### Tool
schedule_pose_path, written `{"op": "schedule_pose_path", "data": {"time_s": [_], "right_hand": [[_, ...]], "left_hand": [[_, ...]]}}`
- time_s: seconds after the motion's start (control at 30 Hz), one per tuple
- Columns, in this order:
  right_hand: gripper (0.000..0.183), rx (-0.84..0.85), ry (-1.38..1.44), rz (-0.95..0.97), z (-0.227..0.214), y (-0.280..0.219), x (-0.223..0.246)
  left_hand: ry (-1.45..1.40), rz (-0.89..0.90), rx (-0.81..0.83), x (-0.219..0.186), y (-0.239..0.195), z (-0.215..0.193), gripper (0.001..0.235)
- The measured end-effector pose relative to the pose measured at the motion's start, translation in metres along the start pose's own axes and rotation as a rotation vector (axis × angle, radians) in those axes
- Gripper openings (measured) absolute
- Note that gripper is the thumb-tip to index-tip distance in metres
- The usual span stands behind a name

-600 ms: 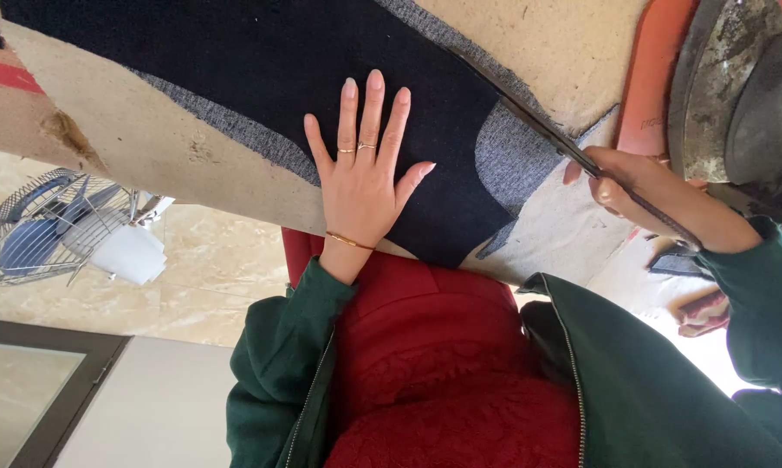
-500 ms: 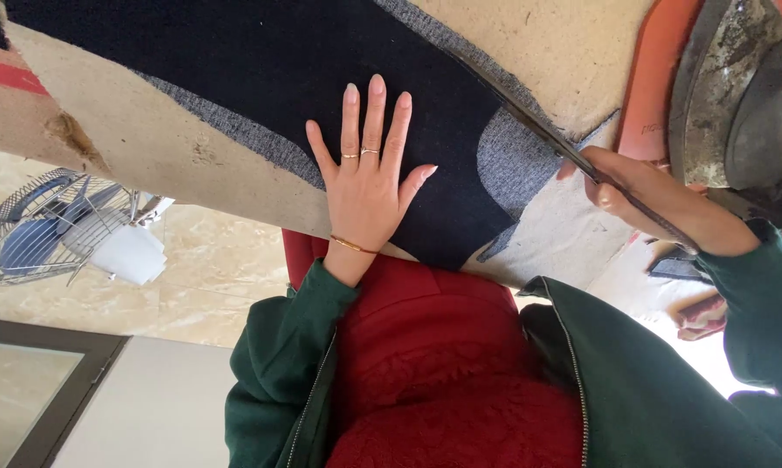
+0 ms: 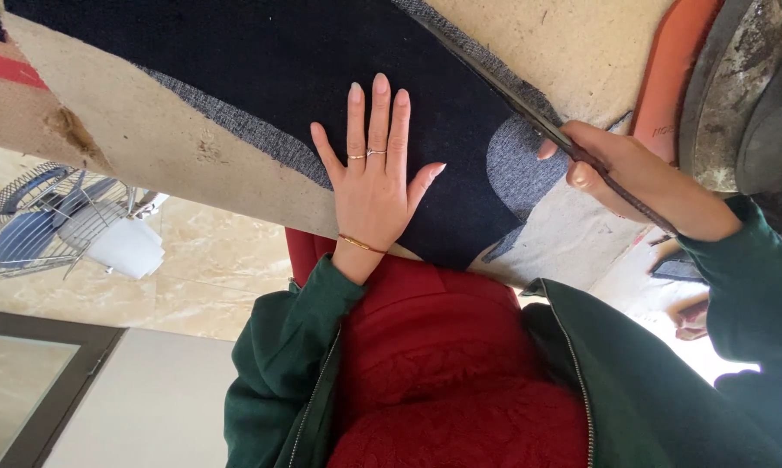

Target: Cutting out garment pieces from fabric using large scissors on a workbench

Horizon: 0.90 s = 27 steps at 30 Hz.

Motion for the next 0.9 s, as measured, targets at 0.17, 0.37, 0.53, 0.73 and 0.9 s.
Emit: {"op": "schedule_pose_path", "data": {"time_s": [0.17, 0.37, 0.53, 0.73, 0.9], "right_hand": [[0.063, -0.007, 0.015, 0.085, -0.003, -0.005, 0.012], [0.077, 0.028, -0.093, 0.097, -0.005, 0.014, 0.031], [0.082, 0.030, -0.041, 0.013, 0.001, 0.028, 0.046], [0.089, 0.002, -0.064, -0.059, 0.009, 0.032, 0.038], [0.071, 0.023, 0.073, -0.002, 0.007, 0.031, 0.041]], "left_hand": [[-0.001, 0.010, -0.006, 0.000, 0.000, -0.002, 0.081], [0.001, 0.008, -0.032, 0.000, 0.000, -0.003, 0.081], [0.002, -0.006, -0.017, 0.001, 0.000, -0.002, 0.082], [-0.015, 0.005, -0.032, 0.001, -0.001, -0.004, 0.080], [-0.019, 0.012, -0.014, 0.002, -0.001, -0.004, 0.081]]}}
Point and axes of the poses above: each hand's wrist, its own y-axis towards the middle knuckle, its own z-axis out of the palm, x = y × z, the point moved 2 cm from there along y, towards the middle knuckle, and after that the axes turned 12 degrees about -x, right-handed, at the moved point
